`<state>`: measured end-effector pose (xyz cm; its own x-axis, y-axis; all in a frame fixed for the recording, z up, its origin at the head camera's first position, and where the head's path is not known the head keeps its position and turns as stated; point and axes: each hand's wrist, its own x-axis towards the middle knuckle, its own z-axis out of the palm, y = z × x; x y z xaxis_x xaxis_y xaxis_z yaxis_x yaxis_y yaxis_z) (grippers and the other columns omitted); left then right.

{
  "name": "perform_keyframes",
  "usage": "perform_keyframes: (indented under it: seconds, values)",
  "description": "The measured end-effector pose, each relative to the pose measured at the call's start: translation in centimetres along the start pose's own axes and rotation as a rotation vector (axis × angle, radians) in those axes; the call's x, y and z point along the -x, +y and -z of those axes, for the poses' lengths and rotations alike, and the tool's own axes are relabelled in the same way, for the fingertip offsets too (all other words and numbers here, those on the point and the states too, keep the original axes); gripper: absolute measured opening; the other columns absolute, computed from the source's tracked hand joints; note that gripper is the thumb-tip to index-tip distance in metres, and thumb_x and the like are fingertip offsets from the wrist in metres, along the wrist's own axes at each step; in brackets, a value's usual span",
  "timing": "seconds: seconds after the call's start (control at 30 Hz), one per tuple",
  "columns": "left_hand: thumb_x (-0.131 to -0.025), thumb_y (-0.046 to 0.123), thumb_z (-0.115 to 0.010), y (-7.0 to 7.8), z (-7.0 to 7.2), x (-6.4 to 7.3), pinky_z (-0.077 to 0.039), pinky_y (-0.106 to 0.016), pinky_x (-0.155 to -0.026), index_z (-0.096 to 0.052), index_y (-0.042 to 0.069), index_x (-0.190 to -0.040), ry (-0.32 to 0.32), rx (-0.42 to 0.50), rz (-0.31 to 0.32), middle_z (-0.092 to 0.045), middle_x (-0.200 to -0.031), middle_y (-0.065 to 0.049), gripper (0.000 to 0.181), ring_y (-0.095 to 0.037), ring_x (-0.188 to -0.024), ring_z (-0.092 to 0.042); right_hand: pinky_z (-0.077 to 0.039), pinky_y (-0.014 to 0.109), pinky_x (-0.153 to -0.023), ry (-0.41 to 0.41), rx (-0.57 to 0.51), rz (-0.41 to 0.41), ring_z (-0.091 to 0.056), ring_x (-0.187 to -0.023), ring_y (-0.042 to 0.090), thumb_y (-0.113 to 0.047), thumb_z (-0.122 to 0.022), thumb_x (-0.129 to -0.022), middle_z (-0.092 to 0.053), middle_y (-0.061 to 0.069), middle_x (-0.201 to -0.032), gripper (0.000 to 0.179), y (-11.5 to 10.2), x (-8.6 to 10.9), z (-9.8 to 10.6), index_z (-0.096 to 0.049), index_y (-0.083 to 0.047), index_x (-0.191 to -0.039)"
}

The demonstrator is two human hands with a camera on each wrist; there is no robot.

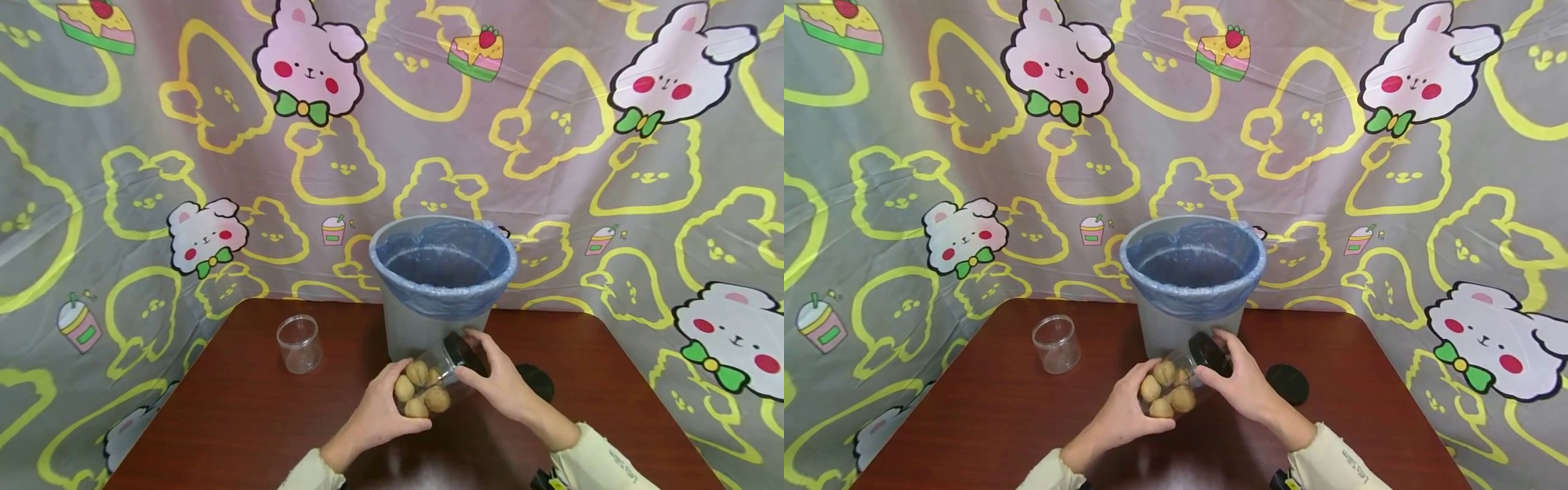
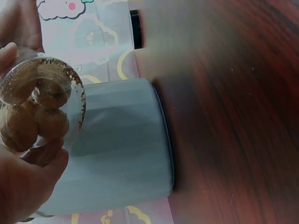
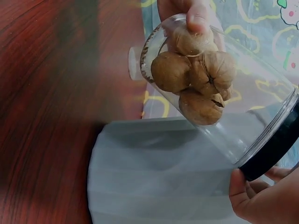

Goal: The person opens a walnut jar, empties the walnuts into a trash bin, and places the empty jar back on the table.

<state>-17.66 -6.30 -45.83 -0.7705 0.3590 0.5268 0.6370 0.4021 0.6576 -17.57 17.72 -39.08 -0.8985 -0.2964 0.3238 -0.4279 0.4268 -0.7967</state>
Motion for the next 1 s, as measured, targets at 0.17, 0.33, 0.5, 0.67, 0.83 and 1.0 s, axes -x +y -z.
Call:
perform_keyframes:
  seconds: [0.17, 0.33, 0.5, 0.67, 0.83, 1.0]
  values:
    - [-0.056, 0.034, -0.090, -0.13, 0.35, -0.06, -0.048, -0.029, -0.085, -0.047, 0.011, -0.133, -0.035, 0.063, 0.000, -0.056, -0.115, 0.003, 0.091, -0.010, -0.099, -0.056, -0.034, 0.025, -0.101, -0.015, -0.050, 0.053, -0.044, -0.121, 0.035, -0.017, -0.065, -0.089, -0.046, 0.016, -0.132, 0.059, 0.28, 0.02, 0.07, -0.036, -0.001, -0.137]
    - [-0.058, 0.026, -0.090, -0.16, 0.73, 0.00, -0.048, -0.029, -0.083, -0.048, 0.016, -0.131, -0.092, 0.222, 0.038, -0.060, -0.112, 0.004, 0.084, -0.011, -0.096, -0.058, -0.028, 0.014, -0.100, -0.059, -0.116, 0.146, -0.038, -0.126, 0.038, -0.009, -0.065, -0.087, -0.042, 0.016, -0.138, 0.060, 0.12, 0.04, 0.25, -0.034, -0.001, -0.138]
    - [-0.059, 0.023, -0.090, -0.32, 0.81, 0.01, -0.048, -0.029, -0.083, -0.048, 0.015, -0.131, -0.102, 0.241, 0.033, -0.060, -0.111, 0.002, 0.083, -0.011, -0.096, -0.058, -0.028, 0.015, -0.100, -0.078, -0.117, 0.165, -0.040, -0.124, 0.034, -0.008, -0.066, -0.087, -0.042, 0.014, -0.137, 0.061, 0.12, 0.04, 0.28, -0.034, -0.001, -0.138]
    - [-0.058, 0.022, -0.090, -0.37, 0.82, 0.13, -0.048, -0.029, -0.083, -0.048, 0.016, -0.131, -0.107, 0.229, 0.043, -0.060, -0.112, 0.003, 0.084, -0.011, -0.096, -0.058, -0.028, 0.017, -0.101, -0.109, -0.114, 0.175, -0.039, -0.125, 0.034, -0.008, -0.066, -0.087, -0.041, 0.014, -0.139, 0.062, 0.29, 0.13, 0.36, -0.033, -0.002, -0.139]
    - [-0.057, 0.025, -0.090, -0.22, 0.65, 0.18, -0.048, -0.029, -0.083, -0.047, 0.016, -0.131, -0.083, 0.150, 0.033, -0.058, -0.113, 0.004, 0.086, -0.010, -0.097, -0.057, -0.032, 0.026, -0.102, -0.109, -0.048, 0.148, -0.039, -0.125, 0.034, -0.012, -0.065, -0.088, -0.039, 0.013, -0.141, 0.063, 0.21, 0.16, 0.31, -0.032, -0.003, -0.140]
    - [-0.058, 0.032, -0.090, -0.09, 0.33, 0.22, -0.047, -0.029, -0.085, -0.046, 0.016, -0.133, -0.081, 0.085, 0.047, -0.055, -0.116, 0.005, 0.089, -0.009, -0.099, -0.056, -0.034, 0.048, -0.101, -0.050, 0.061, 0.030, -0.041, -0.124, 0.030, -0.025, -0.062, -0.092, -0.041, 0.014, -0.139, 0.059, -0.41, 0.09, 0.02, -0.034, -0.003, -0.140]
